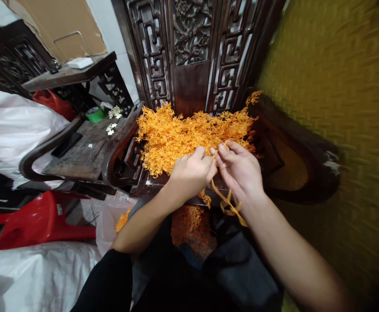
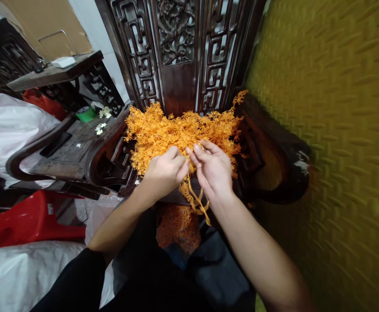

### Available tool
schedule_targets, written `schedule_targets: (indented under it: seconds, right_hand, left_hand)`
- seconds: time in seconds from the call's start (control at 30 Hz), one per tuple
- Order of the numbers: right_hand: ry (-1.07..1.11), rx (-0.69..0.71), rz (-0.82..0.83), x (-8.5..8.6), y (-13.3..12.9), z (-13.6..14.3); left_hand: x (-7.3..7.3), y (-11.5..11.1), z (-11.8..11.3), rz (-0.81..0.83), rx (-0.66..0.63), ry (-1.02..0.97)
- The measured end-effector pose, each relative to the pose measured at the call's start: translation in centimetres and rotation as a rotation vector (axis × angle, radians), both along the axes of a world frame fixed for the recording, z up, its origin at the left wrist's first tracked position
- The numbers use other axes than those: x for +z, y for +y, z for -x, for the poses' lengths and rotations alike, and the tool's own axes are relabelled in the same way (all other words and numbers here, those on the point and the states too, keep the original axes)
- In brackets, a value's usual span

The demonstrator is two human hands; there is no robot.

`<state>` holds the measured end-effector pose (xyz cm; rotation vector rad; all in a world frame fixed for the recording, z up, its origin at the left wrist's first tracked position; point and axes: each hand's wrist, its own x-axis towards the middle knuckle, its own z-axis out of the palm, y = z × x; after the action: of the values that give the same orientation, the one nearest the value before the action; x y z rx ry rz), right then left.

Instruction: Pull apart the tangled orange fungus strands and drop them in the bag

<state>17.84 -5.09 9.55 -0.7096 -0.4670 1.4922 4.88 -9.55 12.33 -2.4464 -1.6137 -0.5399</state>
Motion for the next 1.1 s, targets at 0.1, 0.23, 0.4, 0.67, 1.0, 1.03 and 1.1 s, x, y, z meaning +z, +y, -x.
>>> schedule_targets:
  seconds: [0.1,0.23,0.4,0.67,1.0,1.03,1.1]
  right_hand:
    - [0.012,-0.063,-0.042,-0.3,0.7,0.6]
    - [0.005,-0.140,-0.080,-0.7,2.6,0.3]
    - [-0.024,-0.185,-0.059,-0.8,5.2,-3.2]
    - [-0.088,0.339,-0.263,0.9,1.6,-4.4]
    - [-0.017,0.423,-0.334,1.4,0.9,-4.6]
    - [-0.002,0.438,-0.329,1.5,0.7,-4.5]
    - [0.010,0.465,-0.322,1.5,0.5,-4.4]
  left_hand:
    - [-0.1,0.5,-0.2,0.027,0.013,-0.098]
    - [0.6,0.0,-0.5,0.044,-0.066,-0.278]
    - [2.5,-1.9,-0.2,0.167,-0.413,-0.621]
    - [1.9,-0.1,3.2,0.478,-0.254,-1.246]
    - [2.9,-4.0,7.6,0.305,-0.004,-1.365]
    - [2.7,-5.1,8.5,0.293,0.046,-1.378]
    - [2.0,-7.5,10.6,0.295,0.166,-1.383]
